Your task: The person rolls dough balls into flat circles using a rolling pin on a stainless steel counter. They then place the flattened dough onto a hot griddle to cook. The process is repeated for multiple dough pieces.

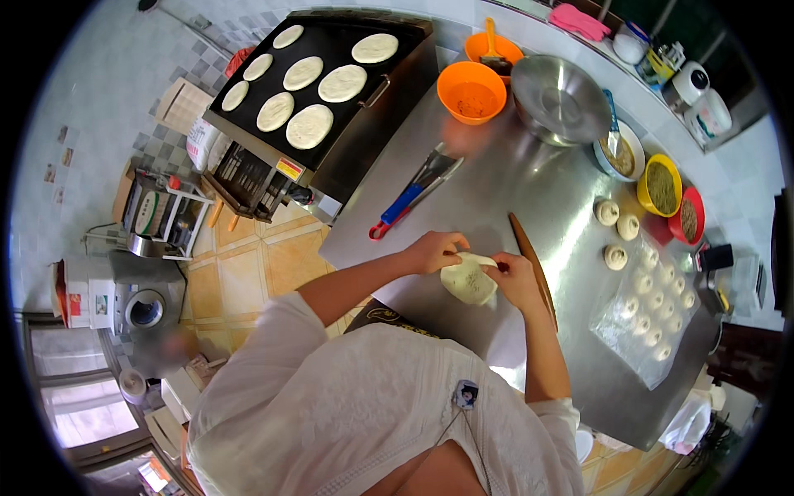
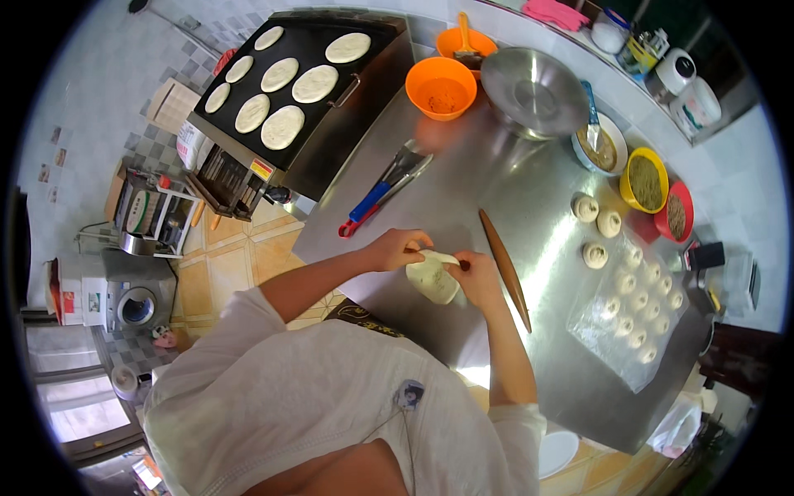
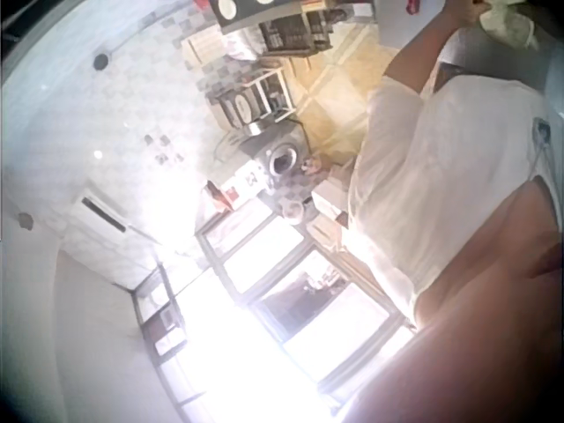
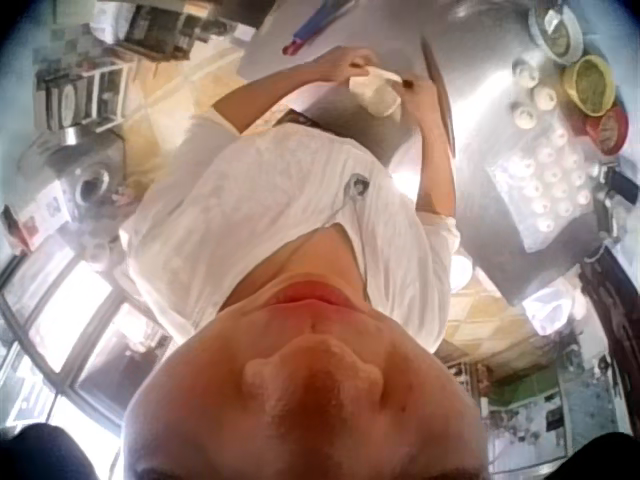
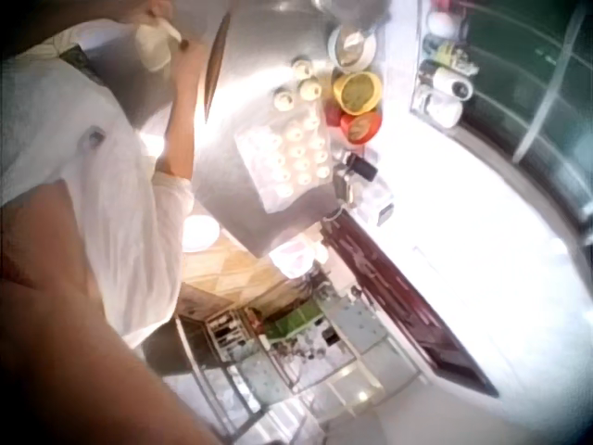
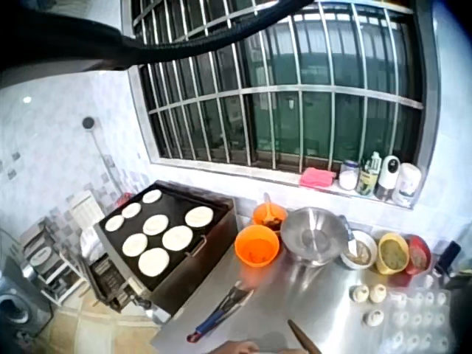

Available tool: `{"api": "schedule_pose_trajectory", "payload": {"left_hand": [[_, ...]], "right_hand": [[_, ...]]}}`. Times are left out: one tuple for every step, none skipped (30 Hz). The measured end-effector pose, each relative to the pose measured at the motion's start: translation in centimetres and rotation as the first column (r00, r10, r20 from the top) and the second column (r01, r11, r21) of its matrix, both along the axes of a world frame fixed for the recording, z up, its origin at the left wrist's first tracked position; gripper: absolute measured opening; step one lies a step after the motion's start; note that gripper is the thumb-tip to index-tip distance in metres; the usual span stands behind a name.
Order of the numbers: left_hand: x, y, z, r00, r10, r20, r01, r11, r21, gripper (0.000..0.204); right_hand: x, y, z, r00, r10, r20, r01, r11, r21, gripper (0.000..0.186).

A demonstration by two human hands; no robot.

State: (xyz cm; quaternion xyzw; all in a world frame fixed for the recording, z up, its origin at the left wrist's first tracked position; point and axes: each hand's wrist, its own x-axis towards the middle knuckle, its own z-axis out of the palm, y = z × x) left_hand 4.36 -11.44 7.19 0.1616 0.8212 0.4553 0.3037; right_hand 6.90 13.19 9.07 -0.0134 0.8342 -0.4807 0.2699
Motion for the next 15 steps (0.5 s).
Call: {"api": "schedule_pose_trajectory", "payload": {"left_hand": [[-1.0, -1.0, 1.9, 0.996, -0.053, 0.065, 0.053, 0.999, 0.001, 0.037], [-2.0, -1.8, 2.9, 0.988, -0.033, 0.148, 0.027, 0.999, 0.043, 0.037], [-3.2, -2.5, 3.7, 0.974, -0.017, 0.226, -0.001, 0.997, 0.079, 0.037], [-4.3, -3.4, 4.4, 0.953, -0.004, 0.303, -0.031, 0.993, 0.112, 0.036], [-5.7, -4.0, 4.8, 0.958, -0.039, 0.283, 0.013, 0.995, 0.094, 0.036], [-7.0, -4.8, 6.0, 0.964, -0.090, 0.250, 0.076, 0.995, 0.067, 0.036], [-8.1, -6.1, 7.5, 0.964, -0.136, 0.227, 0.133, 0.991, 0.030, 0.037], [-9.2, -7.5, 8.1, 0.961, -0.187, 0.202, 0.191, 0.982, -0.001, 0.037], [-10.6, -9.3, 7.0, 0.971, -0.226, 0.081, 0.224, 0.974, 0.034, 0.038], [-12.7, -11.3, 6.2, 0.968, -0.250, -0.008, 0.250, 0.968, 0.013, 0.038], [-15.1, -13.2, 5.3, 0.955, -0.204, -0.216, 0.200, 0.979, -0.037, 0.035], [-18.3, -14.9, 6.1, 0.951, -0.124, -0.285, 0.109, 0.992, -0.068, 0.033], [-22.0, -16.5, 7.0, 0.934, -0.049, -0.353, 0.017, 0.996, -0.092, 0.032], [-25.6, -18.0, 6.2, 0.847, 0.049, -0.530, -0.114, 0.989, -0.091, 0.025], [-29.3, -20.1, 5.0, 0.703, 0.144, -0.696, -0.203, 0.979, -0.002, 0.022]], "right_hand": [[-0.2, -0.3, 1.0, 0.993, 0.004, 0.115, 0.009, 0.994, -0.111, 0.033], [0.2, -1.1, 0.9, 0.980, -0.061, 0.188, 0.128, 0.922, -0.367, 0.043], [0.6, -1.8, 0.4, 0.957, -0.106, 0.270, 0.251, 0.770, -0.587, 0.052], [1.1, -2.7, -0.4, 0.924, -0.125, 0.360, 0.366, 0.552, -0.749, 0.062], [1.9, -3.7, -2.1, 0.881, -0.024, 0.473, 0.454, 0.331, -0.827, 0.082], [3.0, -5.0, -4.3, 0.838, -0.092, 0.538, 0.542, 0.257, -0.800, 0.080], [2.4, -6.9, -3.8, 0.798, -0.103, 0.593, 0.599, 0.238, -0.765, 0.078], [1.9, -8.7, -3.1, 0.756, -0.120, 0.644, 0.653, 0.222, -0.725, 0.077], [0.8, -10.4, -3.0, 0.756, -0.129, 0.642, 0.653, 0.220, -0.725, 0.076], [-0.5, -12.0, -2.9, 0.756, -0.138, 0.640, 0.654, 0.218, -0.725, 0.075], [-1.8, -13.0, -2.8, 0.753, -0.151, 0.641, 0.657, 0.219, -0.721, 0.073], [-3.4, -13.8, -2.7, 0.750, -0.151, 0.644, 0.660, 0.229, -0.715, 0.072], [-5.2, -14.6, -2.3, 0.747, -0.153, 0.647, 0.664, 0.236, -0.710, 0.071], [-7.2, -15.5, -1.7, 0.748, -0.146, 0.648, 0.662, 0.247, -0.708, 0.070], [-9.6, -16.2, -0.9, 0.753, -0.138, 0.643, 0.654, 0.268, -0.708, 0.065]]}}
